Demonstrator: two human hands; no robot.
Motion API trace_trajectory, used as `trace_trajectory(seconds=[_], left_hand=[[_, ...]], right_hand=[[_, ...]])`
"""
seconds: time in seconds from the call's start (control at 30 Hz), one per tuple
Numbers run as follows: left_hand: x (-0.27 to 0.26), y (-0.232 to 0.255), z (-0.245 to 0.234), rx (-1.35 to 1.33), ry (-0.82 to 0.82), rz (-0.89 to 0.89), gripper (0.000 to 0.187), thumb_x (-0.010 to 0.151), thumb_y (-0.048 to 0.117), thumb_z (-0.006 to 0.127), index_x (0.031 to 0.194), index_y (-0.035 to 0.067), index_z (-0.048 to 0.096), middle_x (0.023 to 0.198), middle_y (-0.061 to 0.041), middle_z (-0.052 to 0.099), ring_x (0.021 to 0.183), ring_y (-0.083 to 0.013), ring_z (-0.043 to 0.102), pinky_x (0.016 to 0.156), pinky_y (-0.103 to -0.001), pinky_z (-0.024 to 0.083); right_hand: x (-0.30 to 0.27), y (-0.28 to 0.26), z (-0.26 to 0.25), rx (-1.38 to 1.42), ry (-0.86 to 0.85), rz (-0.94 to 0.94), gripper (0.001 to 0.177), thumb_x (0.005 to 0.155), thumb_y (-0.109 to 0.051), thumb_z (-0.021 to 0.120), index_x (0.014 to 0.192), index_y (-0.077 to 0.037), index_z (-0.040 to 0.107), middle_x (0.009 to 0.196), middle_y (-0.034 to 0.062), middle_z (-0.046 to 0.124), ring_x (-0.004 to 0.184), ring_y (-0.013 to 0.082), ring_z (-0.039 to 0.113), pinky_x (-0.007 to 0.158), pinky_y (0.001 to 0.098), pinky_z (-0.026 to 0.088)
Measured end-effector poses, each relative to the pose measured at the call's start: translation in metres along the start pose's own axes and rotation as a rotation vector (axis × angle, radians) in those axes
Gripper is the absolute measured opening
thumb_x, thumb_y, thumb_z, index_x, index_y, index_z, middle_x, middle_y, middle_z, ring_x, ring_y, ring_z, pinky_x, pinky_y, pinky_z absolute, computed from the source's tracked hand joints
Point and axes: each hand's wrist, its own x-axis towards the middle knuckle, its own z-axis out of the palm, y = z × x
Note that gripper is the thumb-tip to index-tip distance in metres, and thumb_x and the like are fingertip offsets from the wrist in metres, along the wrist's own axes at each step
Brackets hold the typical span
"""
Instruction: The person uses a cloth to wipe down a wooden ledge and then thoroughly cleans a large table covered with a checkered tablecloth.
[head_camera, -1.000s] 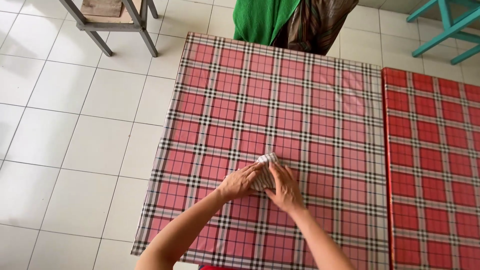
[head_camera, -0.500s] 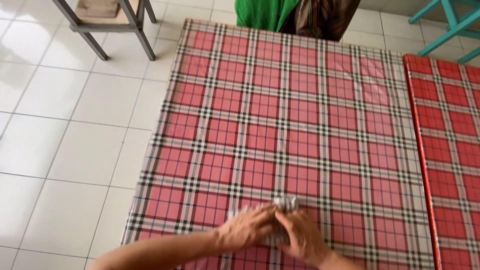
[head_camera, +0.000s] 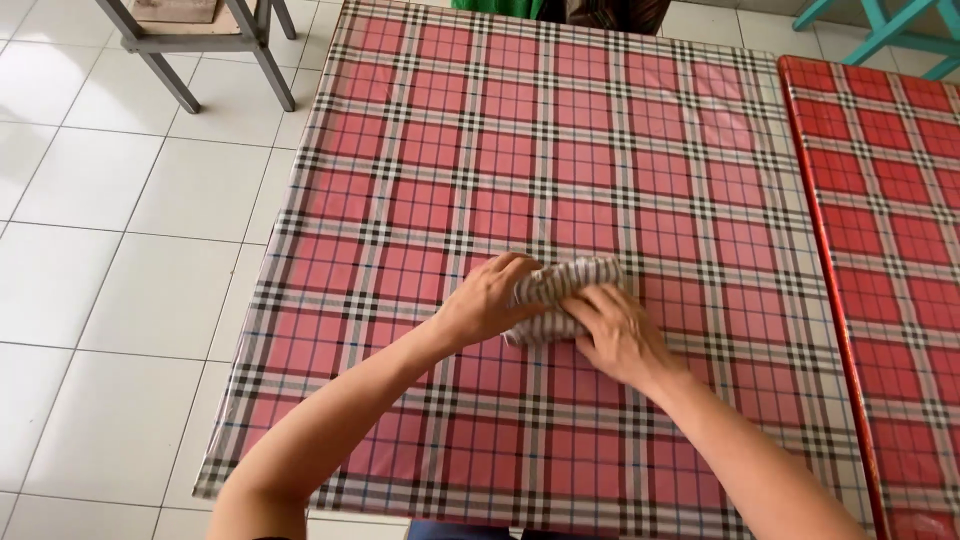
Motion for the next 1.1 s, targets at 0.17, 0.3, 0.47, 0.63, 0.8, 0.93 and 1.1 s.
trace_trajectory(seconds=[0.17,0.3,0.47,0.63,0.8,0.93,1.1], left_hand=[[-0.048,-0.005,0.010,0.188,0.051,-0.019,0.047,0.090,0.037,0.073,0.128,0.013,0.061,0.125,-0.012,0.061,0.125,-0.0365,0.059,0.089,-0.048,0.054],[-0.065,-0.019,0.031,0.256,0.022,-0.067,0.038,0.098,0.037,0.063,0.126,0.012,0.061,0.128,-0.010,0.060,0.129,-0.0347,0.056,0.097,-0.047,0.050],[-0.075,-0.007,0.019,0.388,0.073,0.053,0.031,0.104,0.030,0.056,0.128,0.012,0.062,0.131,-0.009,0.061,0.135,-0.0320,0.053,0.106,-0.044,0.045],[-0.074,-0.002,0.020,0.438,0.124,0.060,0.028,0.103,0.026,0.054,0.125,0.011,0.063,0.129,-0.011,0.064,0.133,-0.0322,0.056,0.107,-0.044,0.045],[-0.079,-0.007,0.025,0.457,0.130,0.070,0.031,0.103,0.027,0.054,0.127,0.011,0.065,0.131,-0.009,0.064,0.134,-0.0317,0.056,0.107,-0.043,0.046],[-0.076,-0.008,0.025,0.494,0.176,0.110,0.032,0.101,0.028,0.057,0.126,0.011,0.068,0.131,-0.010,0.066,0.133,-0.0312,0.058,0.107,-0.041,0.047],[-0.075,-0.004,0.026,0.498,0.172,0.098,0.031,0.101,0.027,0.059,0.125,0.010,0.069,0.131,-0.010,0.067,0.132,-0.0308,0.059,0.107,-0.041,0.047]], right_hand=[[-0.056,-0.040,0.002,-0.035,-0.045,-0.034,0.035,0.080,-0.032,0.075,0.107,-0.012,0.066,0.108,0.0089,0.058,0.116,0.0329,0.060,0.095,0.0485,0.052],[-0.047,-0.035,0.007,0.137,0.112,-0.106,0.047,0.077,-0.025,0.082,0.114,-0.007,0.061,0.118,0.0139,0.064,0.124,0.0363,0.060,0.103,0.0507,0.051],[-0.069,0.022,-0.019,0.043,0.275,0.078,0.054,0.071,-0.013,0.086,0.121,-0.011,0.068,0.110,0.0141,0.066,0.110,0.0364,0.066,0.096,0.0507,0.055],[-0.131,0.101,-0.019,-0.162,0.380,0.504,0.043,0.089,-0.029,0.079,0.128,-0.013,0.071,0.112,0.0124,0.067,0.105,0.0326,0.068,0.089,0.0448,0.054],[-0.115,-0.032,-0.036,-0.048,0.385,0.404,0.046,0.071,-0.022,0.082,0.115,-0.021,0.072,0.098,0.0084,0.068,0.096,0.0336,0.069,0.085,0.0474,0.054],[-0.143,-0.093,-0.004,0.056,0.170,0.196,0.071,0.058,-0.018,0.089,0.124,-0.028,0.067,0.103,0.0009,0.064,0.098,0.0258,0.065,0.083,0.0435,0.054],[-0.186,-0.012,-0.023,0.036,0.248,0.371,0.069,0.058,-0.014,0.089,0.123,-0.023,0.068,0.105,0.0070,0.065,0.102,0.0304,0.067,0.091,0.0450,0.054]])
